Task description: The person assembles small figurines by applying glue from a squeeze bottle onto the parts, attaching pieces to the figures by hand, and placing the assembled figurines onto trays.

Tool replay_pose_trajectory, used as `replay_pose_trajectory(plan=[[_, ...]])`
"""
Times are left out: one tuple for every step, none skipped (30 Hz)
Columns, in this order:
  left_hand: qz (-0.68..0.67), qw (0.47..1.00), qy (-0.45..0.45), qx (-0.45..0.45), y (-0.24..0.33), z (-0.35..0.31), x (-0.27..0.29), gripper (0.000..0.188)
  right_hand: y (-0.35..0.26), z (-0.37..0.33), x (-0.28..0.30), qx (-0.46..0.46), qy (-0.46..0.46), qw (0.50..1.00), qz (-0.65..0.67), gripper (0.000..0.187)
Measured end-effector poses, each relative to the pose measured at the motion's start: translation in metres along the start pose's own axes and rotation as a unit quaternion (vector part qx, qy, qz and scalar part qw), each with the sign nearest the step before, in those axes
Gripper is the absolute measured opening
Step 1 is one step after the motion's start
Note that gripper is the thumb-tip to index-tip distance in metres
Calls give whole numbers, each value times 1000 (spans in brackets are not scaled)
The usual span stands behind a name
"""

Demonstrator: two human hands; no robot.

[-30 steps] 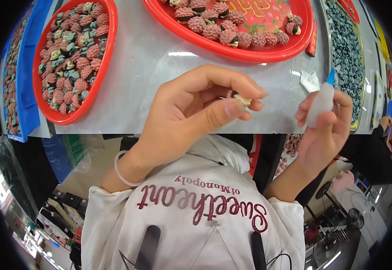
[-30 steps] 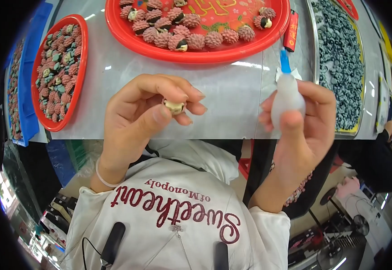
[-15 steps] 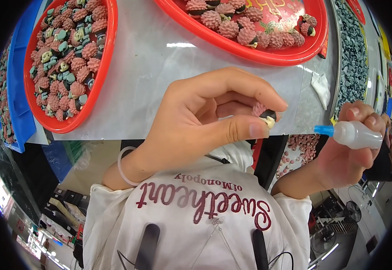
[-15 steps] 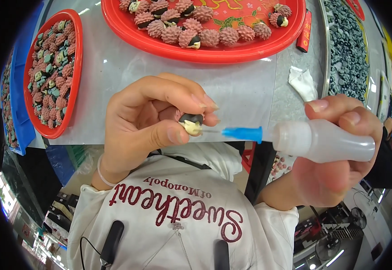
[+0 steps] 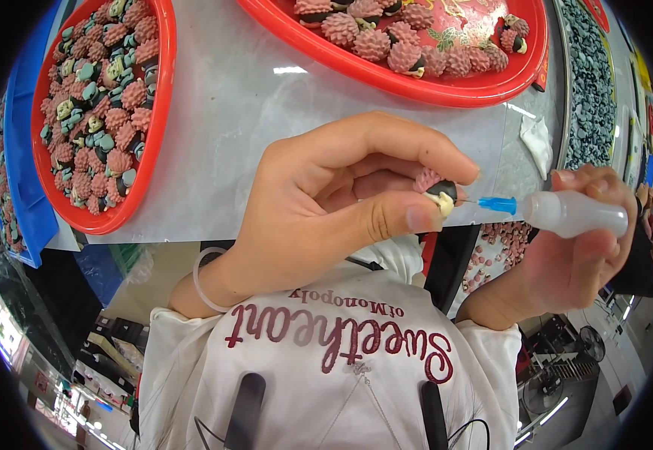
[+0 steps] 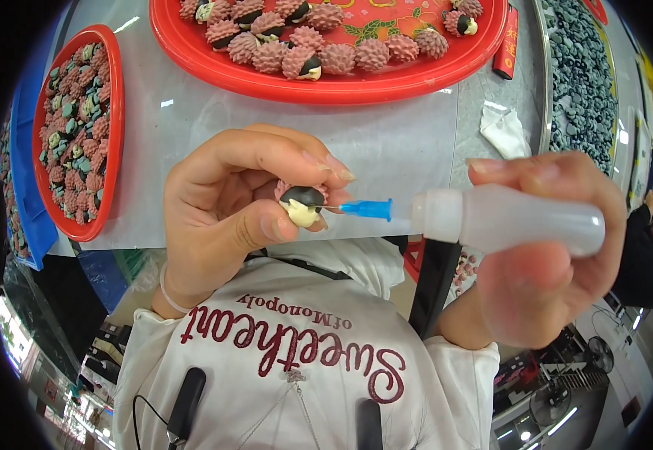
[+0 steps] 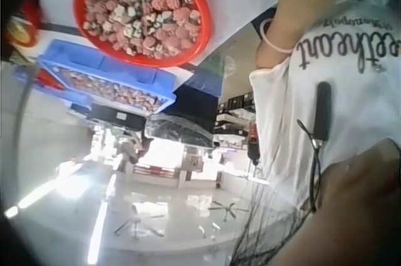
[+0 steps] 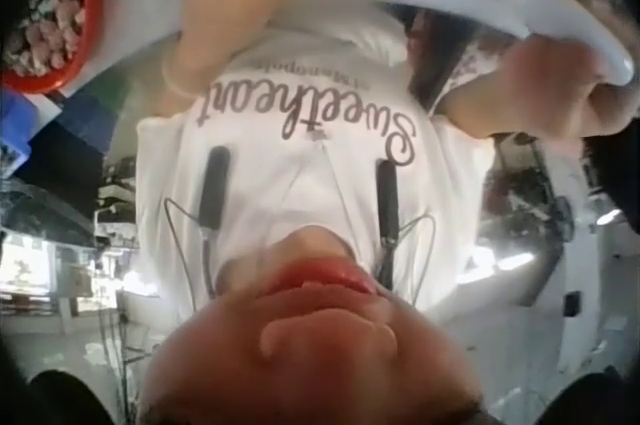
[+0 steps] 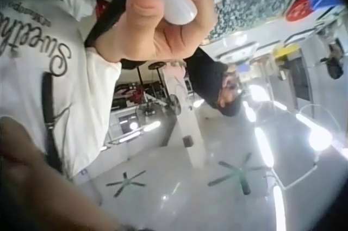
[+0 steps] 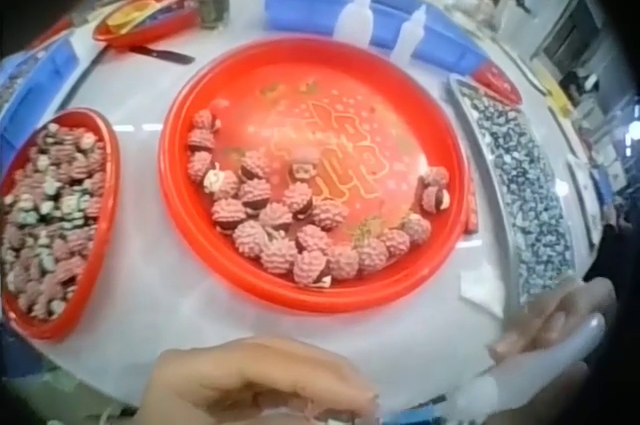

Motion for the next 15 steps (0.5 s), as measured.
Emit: replay_pose_trajectory(plan=[[9,1000,1,-4,0,0,0,28,-3,-1,-1,0,1,1000,0,44],[10,1000,0,-3,0,1,0,28,-15,-2,-4,35,10,999,-20,45],[10,1000,1,-10,0,1,-1,29,-28,-3,-4,70,17,997,-38,45],[10,1000,1,-16,1,1,-1,29,-37,-2,-8,98,-17,990,-100,46],[12,1000,1,-16,1,0,-1,29,-45,1,-7,99,-16,990,-99,46],[13,1000,-1,-13,1,0,-1,29,-49,4,-17,86,-64,990,-97,46],[14,1000,-3,-9,0,0,-1,29,-49,4,-26,72,-111,987,-96,46],[16,1000,-3,-9,-1,0,-1,29,-47,4,-24,73,-110,987,-95,46],[6,1000,5,-8,-1,0,0,29,-49,4,-25,98,-125,979,-131,45],[-3,1000,13,-6,0,0,1,29,-50,4,-25,123,-141,968,-166,45],[-2,1000,12,-7,1,0,1,29,-52,2,-28,148,-156,956,-200,45],[0,1000,12,3,1,0,1,29,-52,1,-29,148,-155,956,-200,45],[2,1000,12,12,0,1,1,29,-52,1,-27,146,-132,963,-185,46],[4,1000,12,11,0,1,1,29,-52,1,-24,144,-108,969,-170,46],[3,1000,11,8,0,1,1,29,-50,-2,-26,145,-109,969,-169,46]])
Point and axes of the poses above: each hand's wrist, its own z-axis towards the middle knuckle, its own x-axis out of the back of the hand, y = z × x, the point moved 10 cm from there along z, towards the middle knuckle, and after that the axes turned 2 degrees about x, right-handed, at the moved point
